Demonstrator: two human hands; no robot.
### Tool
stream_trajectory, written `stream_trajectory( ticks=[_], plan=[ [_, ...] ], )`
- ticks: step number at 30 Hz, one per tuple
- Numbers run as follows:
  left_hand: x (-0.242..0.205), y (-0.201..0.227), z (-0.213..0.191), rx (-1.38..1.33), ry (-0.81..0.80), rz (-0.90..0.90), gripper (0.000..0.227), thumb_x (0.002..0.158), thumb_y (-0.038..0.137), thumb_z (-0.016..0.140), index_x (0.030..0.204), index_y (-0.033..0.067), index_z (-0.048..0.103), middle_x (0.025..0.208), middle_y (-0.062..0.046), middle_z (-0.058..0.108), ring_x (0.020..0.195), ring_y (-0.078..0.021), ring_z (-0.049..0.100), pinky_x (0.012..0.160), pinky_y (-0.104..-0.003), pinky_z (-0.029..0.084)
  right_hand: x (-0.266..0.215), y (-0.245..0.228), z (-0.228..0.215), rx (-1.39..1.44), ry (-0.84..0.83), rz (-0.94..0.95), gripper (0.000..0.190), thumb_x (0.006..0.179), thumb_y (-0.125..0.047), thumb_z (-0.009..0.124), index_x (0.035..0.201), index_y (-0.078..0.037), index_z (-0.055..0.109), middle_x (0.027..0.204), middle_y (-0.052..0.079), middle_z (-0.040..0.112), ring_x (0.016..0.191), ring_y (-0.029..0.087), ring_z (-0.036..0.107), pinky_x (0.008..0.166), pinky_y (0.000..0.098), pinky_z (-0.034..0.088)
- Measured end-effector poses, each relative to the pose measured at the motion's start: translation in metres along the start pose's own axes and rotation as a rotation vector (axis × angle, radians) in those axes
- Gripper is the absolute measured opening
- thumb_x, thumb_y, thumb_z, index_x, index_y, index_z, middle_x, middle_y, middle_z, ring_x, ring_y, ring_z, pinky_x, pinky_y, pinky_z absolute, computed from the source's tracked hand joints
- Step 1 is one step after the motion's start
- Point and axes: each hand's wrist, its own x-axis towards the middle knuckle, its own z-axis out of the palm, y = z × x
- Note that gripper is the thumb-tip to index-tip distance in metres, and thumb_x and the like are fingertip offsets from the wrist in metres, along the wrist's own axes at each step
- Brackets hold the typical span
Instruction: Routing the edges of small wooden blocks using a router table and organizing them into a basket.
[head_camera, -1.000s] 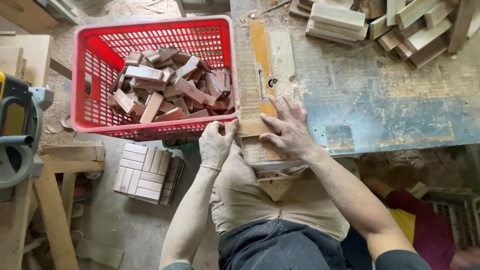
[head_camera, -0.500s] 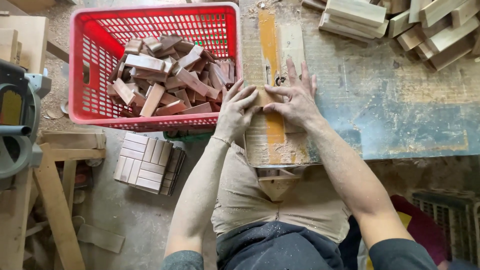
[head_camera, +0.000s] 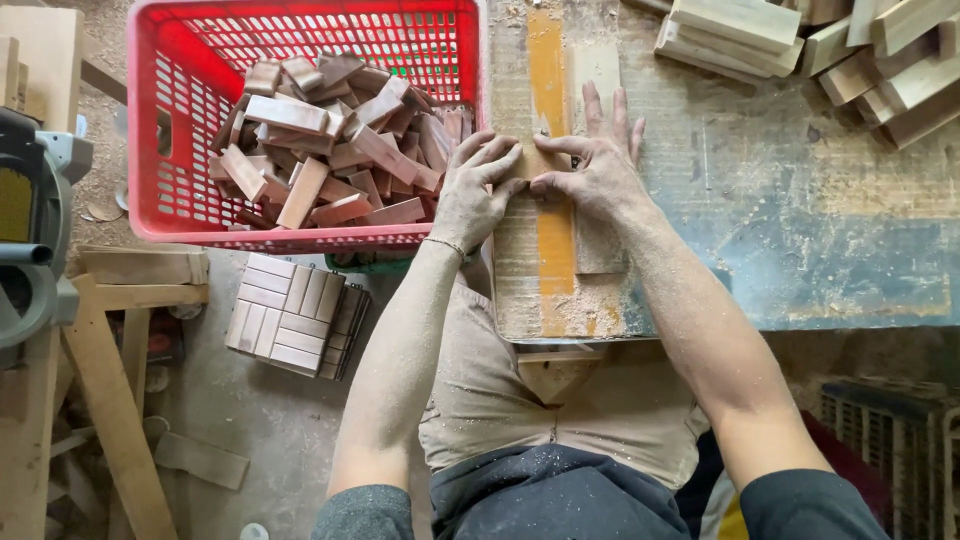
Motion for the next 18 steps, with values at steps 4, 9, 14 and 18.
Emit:
stream_trajectory(
  ticks=[4, 9, 14, 18],
  plan=[
    [0.005, -0.002, -0.001, 0.010, -0.016, 0.003, 0.036, 0.092, 0.021, 0.077, 0.125, 0.0083, 0.074, 0.132, 0.000, 0.069, 0.133, -0.0262, 0.047, 0.119, -0.040, 0.036, 0.007, 0.004, 0.002, 0.004, -0.001, 0.013, 0.057, 0.076, -0.053, 0.082, 0.129, -0.040, 0.069, 0.171, 0.006, 0.000, 0.151, 0.034, -0.022, 0.114, 0.0654, -0.022],
    [0.015, -0.010, 0.001, 0.001, -0.038, -0.005, 0.036, 0.093, 0.021, 0.077, 0.126, 0.0085, 0.073, 0.134, -0.001, 0.068, 0.136, -0.0255, 0.045, 0.120, -0.040, 0.034, 0.018, 0.006, -0.001, 0.032, -0.015, 0.052, 0.059, 0.072, -0.056, 0.082, 0.128, -0.041, 0.069, 0.171, 0.008, 0.000, 0.151, 0.033, -0.023, 0.113, 0.0633, -0.024],
    [0.029, -0.022, 0.003, 0.043, -0.066, 0.015, 0.037, 0.094, 0.022, 0.075, 0.128, 0.0080, 0.072, 0.136, -0.001, 0.067, 0.136, -0.0280, 0.044, 0.119, -0.042, 0.033, 0.028, -0.005, -0.011, 0.044, -0.039, 0.086, 0.057, 0.074, -0.050, 0.083, 0.129, -0.041, 0.068, 0.171, 0.009, -0.001, 0.151, 0.032, -0.023, 0.113, 0.0618, -0.024],
    [0.047, -0.039, 0.008, 0.109, -0.091, 0.028, 0.040, 0.093, 0.021, 0.074, 0.132, 0.0117, 0.070, 0.140, 0.000, 0.065, 0.142, -0.0304, 0.040, 0.120, -0.045, 0.029, 0.047, -0.005, -0.015, 0.025, -0.047, 0.106, 0.059, 0.072, -0.052, 0.083, 0.129, -0.043, 0.067, 0.171, 0.009, -0.001, 0.151, 0.032, -0.023, 0.114, 0.0616, -0.024]
  ],
)
